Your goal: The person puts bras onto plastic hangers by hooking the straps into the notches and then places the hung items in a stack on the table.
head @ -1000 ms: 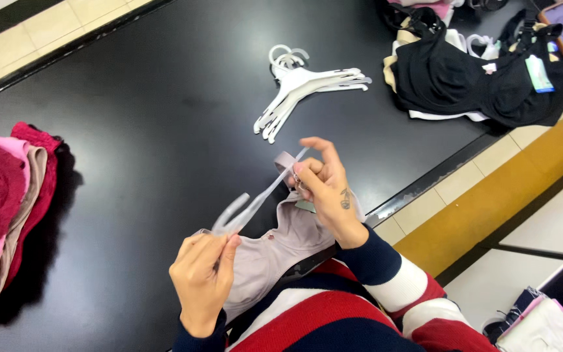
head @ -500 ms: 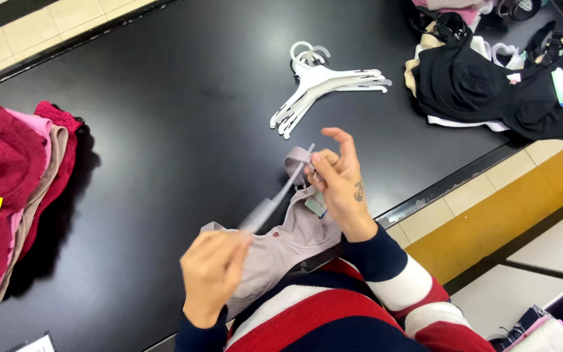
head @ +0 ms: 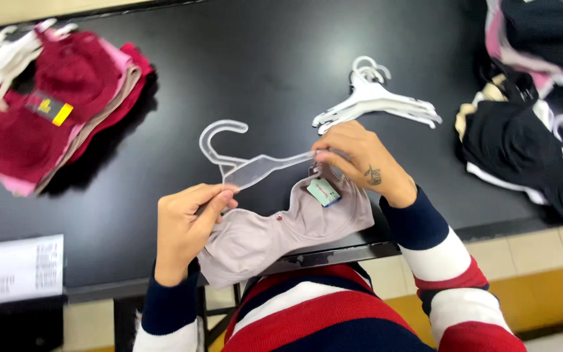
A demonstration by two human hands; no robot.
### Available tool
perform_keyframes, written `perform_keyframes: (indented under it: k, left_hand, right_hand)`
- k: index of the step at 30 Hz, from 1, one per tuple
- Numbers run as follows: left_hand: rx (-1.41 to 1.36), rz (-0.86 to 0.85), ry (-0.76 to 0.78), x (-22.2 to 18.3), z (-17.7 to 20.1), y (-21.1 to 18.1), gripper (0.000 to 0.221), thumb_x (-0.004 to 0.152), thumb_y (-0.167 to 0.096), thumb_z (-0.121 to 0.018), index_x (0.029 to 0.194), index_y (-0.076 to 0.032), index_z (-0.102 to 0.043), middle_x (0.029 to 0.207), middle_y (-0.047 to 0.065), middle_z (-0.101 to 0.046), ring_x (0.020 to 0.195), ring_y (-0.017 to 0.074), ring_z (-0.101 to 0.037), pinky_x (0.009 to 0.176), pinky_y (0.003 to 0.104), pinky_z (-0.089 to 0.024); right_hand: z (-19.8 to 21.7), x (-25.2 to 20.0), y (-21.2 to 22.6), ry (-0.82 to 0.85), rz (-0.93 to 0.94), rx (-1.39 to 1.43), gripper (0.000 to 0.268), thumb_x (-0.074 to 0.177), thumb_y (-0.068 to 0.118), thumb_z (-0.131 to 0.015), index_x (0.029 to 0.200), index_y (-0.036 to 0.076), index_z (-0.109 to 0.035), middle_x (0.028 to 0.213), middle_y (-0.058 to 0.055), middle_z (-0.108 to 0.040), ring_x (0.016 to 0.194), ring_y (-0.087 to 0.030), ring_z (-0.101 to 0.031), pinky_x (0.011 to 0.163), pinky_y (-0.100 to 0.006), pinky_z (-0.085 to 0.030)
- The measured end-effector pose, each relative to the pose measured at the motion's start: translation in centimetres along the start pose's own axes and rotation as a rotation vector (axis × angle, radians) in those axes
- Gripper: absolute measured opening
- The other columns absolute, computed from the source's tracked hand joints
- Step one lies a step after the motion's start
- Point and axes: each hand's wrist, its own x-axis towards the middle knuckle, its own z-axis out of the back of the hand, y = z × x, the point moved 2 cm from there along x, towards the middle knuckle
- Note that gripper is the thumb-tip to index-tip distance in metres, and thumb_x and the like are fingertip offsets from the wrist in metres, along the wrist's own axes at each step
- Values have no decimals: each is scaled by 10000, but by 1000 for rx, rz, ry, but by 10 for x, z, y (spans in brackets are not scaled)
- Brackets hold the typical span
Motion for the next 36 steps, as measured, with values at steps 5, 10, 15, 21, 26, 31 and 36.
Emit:
perform_keyframes:
  k: [5,10,15,21,26,31,36]
  left_hand:
    - [78,-42,-170,-24,-6,-32,118,956,-121,-718,931,-93,-830,660,11,-762,461,140,-640,483,244,-525]
    - [124,-22,-307,-64,5,-70,123,965,-114,-708,925,-83,-820,665,28,-765,450,160,-649,495,252,-533]
    - [162,12,-435,-97,12,-99,152,987,-124,-670,938,-71,-804,684,56,-761,474,163,-664,498,273,-532]
    - [251,63,-515,-120,13,-103,138,996,-150,-683,968,-80,-799,718,50,-771,500,166,-694,514,257,-533]
    - [323,52,-574,-127,9,-117,127,1003,-148,-700,960,-99,-809,711,25,-761,502,149,-693,524,230,-535]
    - [400,27,-604,-123,11,-123,126,1005,-162,-709,939,-114,-804,714,23,-748,504,159,-695,519,243,-531]
    - [357,103,-569,-121,30,-120,105,1005,-127,-704,973,-90,-797,737,56,-744,544,176,-724,546,261,-553]
  right_hand:
    - [5,16,-3,67,25,170,195,1056,250,-639,1011,103,-760,775,-47,-666,764,-256,-641,845,-385,-524]
    - [-3,33,8,242,19,417,202,1031,225,-648,967,70,-760,749,-67,-652,737,-195,-582,787,-375,-512]
    - [-20,50,20,368,79,565,366,1103,197,-524,843,54,-739,732,-57,-613,712,-163,-547,779,-331,-492]
    - [-15,72,62,291,353,354,311,1052,122,-630,1349,39,-673,1089,-140,-726,1061,-335,-723,992,-470,-525]
    - [-17,79,69,310,435,281,163,1098,167,-612,1051,87,-746,851,-44,-693,881,-262,-696,994,-377,-489]
    - [-27,87,61,397,253,422,271,1119,200,-598,943,37,-725,722,-78,-638,736,-169,-562,845,-363,-503]
    - [-22,104,75,464,127,626,408,1148,253,-427,1059,59,-775,880,-77,-697,899,-171,-591,993,-400,-493]
